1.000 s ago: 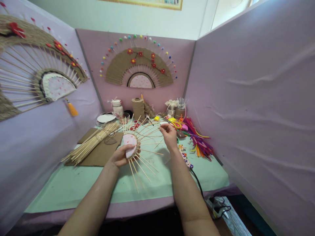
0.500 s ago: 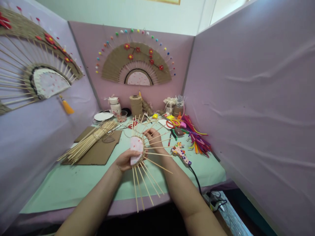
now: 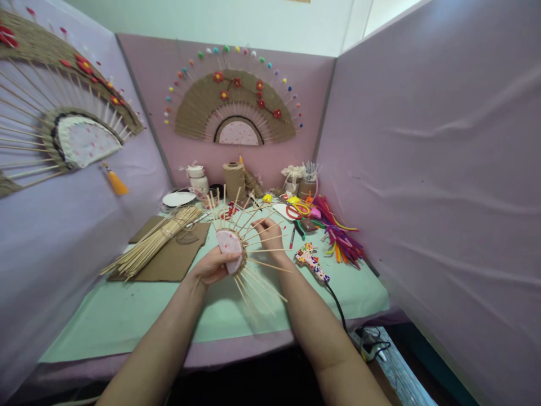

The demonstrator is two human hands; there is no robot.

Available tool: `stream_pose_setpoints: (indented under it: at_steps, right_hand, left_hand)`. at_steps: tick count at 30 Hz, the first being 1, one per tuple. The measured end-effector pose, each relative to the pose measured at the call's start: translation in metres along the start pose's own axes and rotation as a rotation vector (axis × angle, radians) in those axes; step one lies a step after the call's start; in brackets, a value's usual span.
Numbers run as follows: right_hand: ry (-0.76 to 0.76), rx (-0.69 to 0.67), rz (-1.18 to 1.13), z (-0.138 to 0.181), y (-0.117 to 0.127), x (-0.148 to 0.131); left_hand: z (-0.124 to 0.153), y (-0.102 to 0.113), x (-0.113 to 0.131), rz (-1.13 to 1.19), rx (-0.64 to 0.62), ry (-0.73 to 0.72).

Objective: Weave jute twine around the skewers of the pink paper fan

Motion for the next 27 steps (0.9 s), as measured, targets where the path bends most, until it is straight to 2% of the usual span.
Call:
stream_pose_setpoints:
  at_steps: [4, 10, 14, 18, 27]
  right_hand:
    - [-0.001, 0.000, 0.010, -0.0013, 0.0010, 0.0024]
    - [-0.002, -0.033, 0.036, -0.0002, 0.0014, 0.0017]
    - [0.019, -0.034, 0.008, 0.0017, 0.0004, -0.0001]
    - [0.026, 0.041, 0.009, 0.0021, 0.0013, -0.0033]
    - [0.062, 0.040, -0.001, 0.0018, 0.0019, -0.0038]
  left_hand:
    - [0.0011, 0.0004, 0.0066, 0.029, 0.014, -0.044]
    - [-0.0002, 0.0033, 0.0077, 0.149, 0.126, 0.091]
    - [-0.0014, 0.0033, 0.0065, 0.117, 0.206, 0.062]
    - [0.0005, -0.0003, 0.0063, 0.075, 0.165, 0.074]
    - [0.0017, 0.0005, 0.0040, 0.034, 0.081, 0.044]
Point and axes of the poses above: each hand's wrist, its own z-axis away from the middle knuckle, its own y-axis out of the back of the hand, x = y × z, the point moved 1 cm from there along -z, towards the middle knuckle, and after that the axes turned 12 degrees about -z, right-handed, at the moved point
